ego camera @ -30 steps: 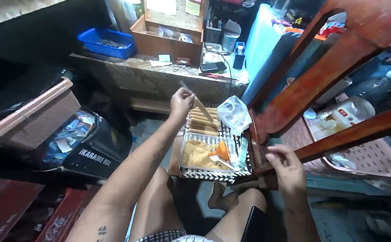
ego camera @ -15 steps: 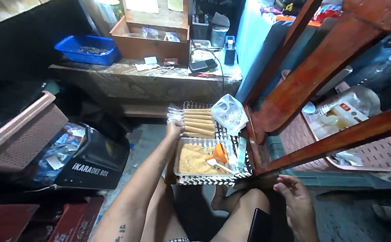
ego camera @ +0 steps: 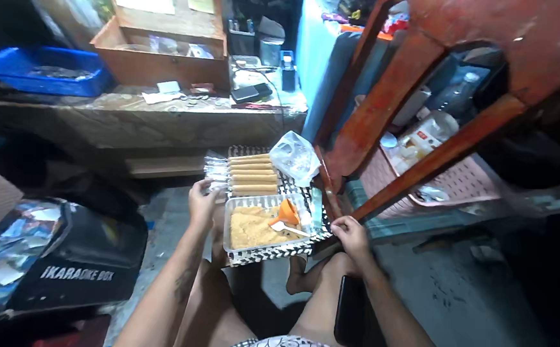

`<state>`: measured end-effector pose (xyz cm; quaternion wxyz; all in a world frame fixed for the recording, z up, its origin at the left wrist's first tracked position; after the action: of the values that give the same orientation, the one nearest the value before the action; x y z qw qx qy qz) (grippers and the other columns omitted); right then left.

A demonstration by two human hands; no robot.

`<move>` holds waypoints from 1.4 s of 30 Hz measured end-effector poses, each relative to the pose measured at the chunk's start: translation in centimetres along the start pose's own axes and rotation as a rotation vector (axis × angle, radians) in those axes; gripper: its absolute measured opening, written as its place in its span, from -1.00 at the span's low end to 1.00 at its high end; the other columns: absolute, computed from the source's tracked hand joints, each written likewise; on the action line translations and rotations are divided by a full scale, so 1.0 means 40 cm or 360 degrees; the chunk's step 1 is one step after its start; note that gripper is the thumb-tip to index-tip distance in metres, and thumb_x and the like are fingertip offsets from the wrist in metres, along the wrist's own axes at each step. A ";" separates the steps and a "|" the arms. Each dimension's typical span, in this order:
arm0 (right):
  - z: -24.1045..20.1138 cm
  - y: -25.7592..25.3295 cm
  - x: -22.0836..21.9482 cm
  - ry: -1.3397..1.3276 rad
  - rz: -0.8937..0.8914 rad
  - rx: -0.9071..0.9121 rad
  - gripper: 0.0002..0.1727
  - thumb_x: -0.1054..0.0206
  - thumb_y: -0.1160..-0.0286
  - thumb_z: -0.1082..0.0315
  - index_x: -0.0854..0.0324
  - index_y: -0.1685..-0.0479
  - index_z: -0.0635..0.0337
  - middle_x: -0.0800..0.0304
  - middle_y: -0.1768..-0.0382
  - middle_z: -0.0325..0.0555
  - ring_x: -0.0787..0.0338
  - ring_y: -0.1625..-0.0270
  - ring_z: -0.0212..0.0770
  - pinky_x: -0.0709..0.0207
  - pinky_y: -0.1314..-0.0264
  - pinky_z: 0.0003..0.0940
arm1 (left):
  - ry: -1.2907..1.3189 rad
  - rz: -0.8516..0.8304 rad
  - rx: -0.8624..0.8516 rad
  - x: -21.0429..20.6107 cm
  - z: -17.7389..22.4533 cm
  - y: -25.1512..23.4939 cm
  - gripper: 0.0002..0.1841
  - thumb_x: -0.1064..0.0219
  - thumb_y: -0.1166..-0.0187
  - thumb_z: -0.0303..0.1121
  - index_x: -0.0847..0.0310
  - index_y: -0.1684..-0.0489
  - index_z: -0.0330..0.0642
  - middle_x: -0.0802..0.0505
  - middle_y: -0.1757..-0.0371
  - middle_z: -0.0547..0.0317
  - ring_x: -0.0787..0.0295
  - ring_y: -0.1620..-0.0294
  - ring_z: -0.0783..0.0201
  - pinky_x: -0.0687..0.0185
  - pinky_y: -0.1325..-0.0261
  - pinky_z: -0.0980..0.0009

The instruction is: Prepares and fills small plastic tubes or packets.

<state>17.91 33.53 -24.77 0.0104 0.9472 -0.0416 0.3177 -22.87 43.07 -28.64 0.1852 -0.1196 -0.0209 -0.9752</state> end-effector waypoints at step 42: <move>-0.124 0.135 -0.047 -0.0722 0.0103 0.0028 -0.92 -0.30 -0.51 0.56 -0.68 0.24 0.43 -0.76 0.45 -0.22 -0.72 0.45 -0.52 -0.67 0.27 -0.56 | 0.1092 -0.0695 0.0227 -0.407 0.358 0.329 -0.74 -0.05 -0.82 -0.49 -0.59 -0.19 -0.49 -0.89 0.15 0.05 -0.82 0.22 0.40 -0.68 0.06 0.46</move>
<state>12.99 28.51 -21.98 -0.0177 0.9926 -0.0705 0.0971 -0.13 37.86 -18.71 -0.0220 0.2329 -0.0503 -0.9709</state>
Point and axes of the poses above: each hand's wrist, its own y-axis away from the middle knuckle, its own x-axis out of the back of the hand, z = x × y, the point moved 10 cm from there along -y, towards the middle knuckle
